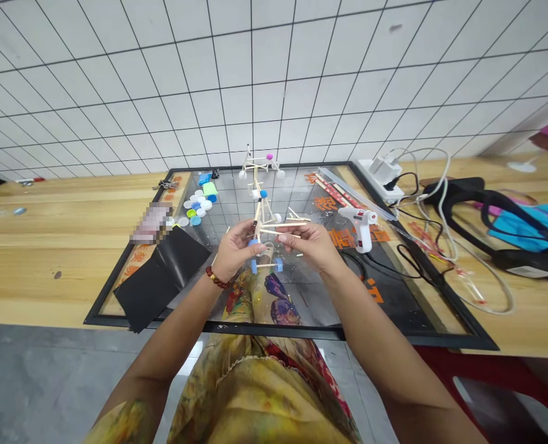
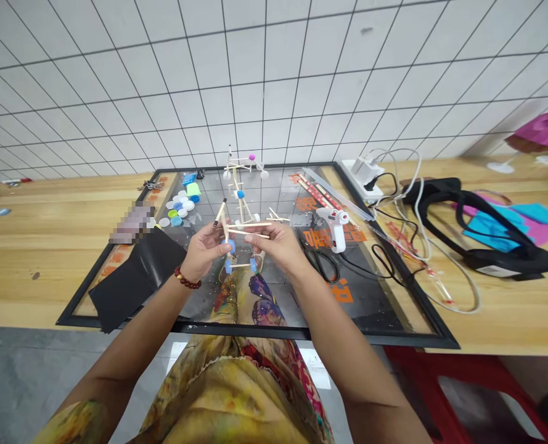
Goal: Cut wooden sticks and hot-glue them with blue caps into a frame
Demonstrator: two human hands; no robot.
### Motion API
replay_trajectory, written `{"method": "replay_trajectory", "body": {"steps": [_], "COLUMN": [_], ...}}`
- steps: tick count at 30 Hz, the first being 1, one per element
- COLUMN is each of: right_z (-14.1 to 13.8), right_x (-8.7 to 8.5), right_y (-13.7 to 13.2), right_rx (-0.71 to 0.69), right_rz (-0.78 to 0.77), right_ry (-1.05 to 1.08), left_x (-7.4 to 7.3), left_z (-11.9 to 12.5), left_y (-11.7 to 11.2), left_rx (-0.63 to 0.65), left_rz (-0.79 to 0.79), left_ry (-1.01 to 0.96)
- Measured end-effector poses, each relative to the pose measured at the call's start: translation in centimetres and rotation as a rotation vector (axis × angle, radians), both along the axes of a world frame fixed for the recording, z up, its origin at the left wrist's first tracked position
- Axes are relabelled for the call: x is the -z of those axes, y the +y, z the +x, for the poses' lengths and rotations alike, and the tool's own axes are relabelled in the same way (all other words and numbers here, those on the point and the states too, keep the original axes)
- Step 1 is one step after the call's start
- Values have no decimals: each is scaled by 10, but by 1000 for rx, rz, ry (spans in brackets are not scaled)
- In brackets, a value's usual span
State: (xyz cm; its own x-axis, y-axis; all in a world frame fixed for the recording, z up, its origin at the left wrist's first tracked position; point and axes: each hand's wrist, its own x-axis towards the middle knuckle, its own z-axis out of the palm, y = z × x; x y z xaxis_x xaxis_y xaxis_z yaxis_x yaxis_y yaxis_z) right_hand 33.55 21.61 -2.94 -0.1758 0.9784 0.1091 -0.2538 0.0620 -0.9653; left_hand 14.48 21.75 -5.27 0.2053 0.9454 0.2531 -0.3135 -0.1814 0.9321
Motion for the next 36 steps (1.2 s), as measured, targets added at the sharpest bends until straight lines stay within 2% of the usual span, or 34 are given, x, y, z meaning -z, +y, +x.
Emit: {"method": "replay_trajectory", "body": {"steps": [5, 11, 14, 18, 23, 26, 29, 36], "right_z": [-1, 2, 3, 3, 4, 5, 4, 2], "right_x": [0, -1, 0, 0, 4, 8, 12, 14], "right_y": [1, 2, 2, 2, 4, 7, 9, 12], "right_rx": [7, 201, 233, 209, 197, 185, 165, 142], "right_rz": [-3, 167, 210, 193, 144, 96, 48, 17], "right_ry": [-47, -32, -71, -92, -12, 11, -3, -72], "left_x": [-1, 1, 3, 4, 2, 0, -1, -1], "left_z": [-1, -4, -5, -4, -6, -8, -11, -10], "left_y": [-2, -2, -1, -2, -2, 0, 1, 1], "left_rx": [-37, -32, -33, -43, -34, -81, -130, -113], "left_rz": [-12, -36, -56, -82, -68, -56, -62, -69], "left_ry": [-69, -89, -91, -106, -80, -55, -49, -65]}}
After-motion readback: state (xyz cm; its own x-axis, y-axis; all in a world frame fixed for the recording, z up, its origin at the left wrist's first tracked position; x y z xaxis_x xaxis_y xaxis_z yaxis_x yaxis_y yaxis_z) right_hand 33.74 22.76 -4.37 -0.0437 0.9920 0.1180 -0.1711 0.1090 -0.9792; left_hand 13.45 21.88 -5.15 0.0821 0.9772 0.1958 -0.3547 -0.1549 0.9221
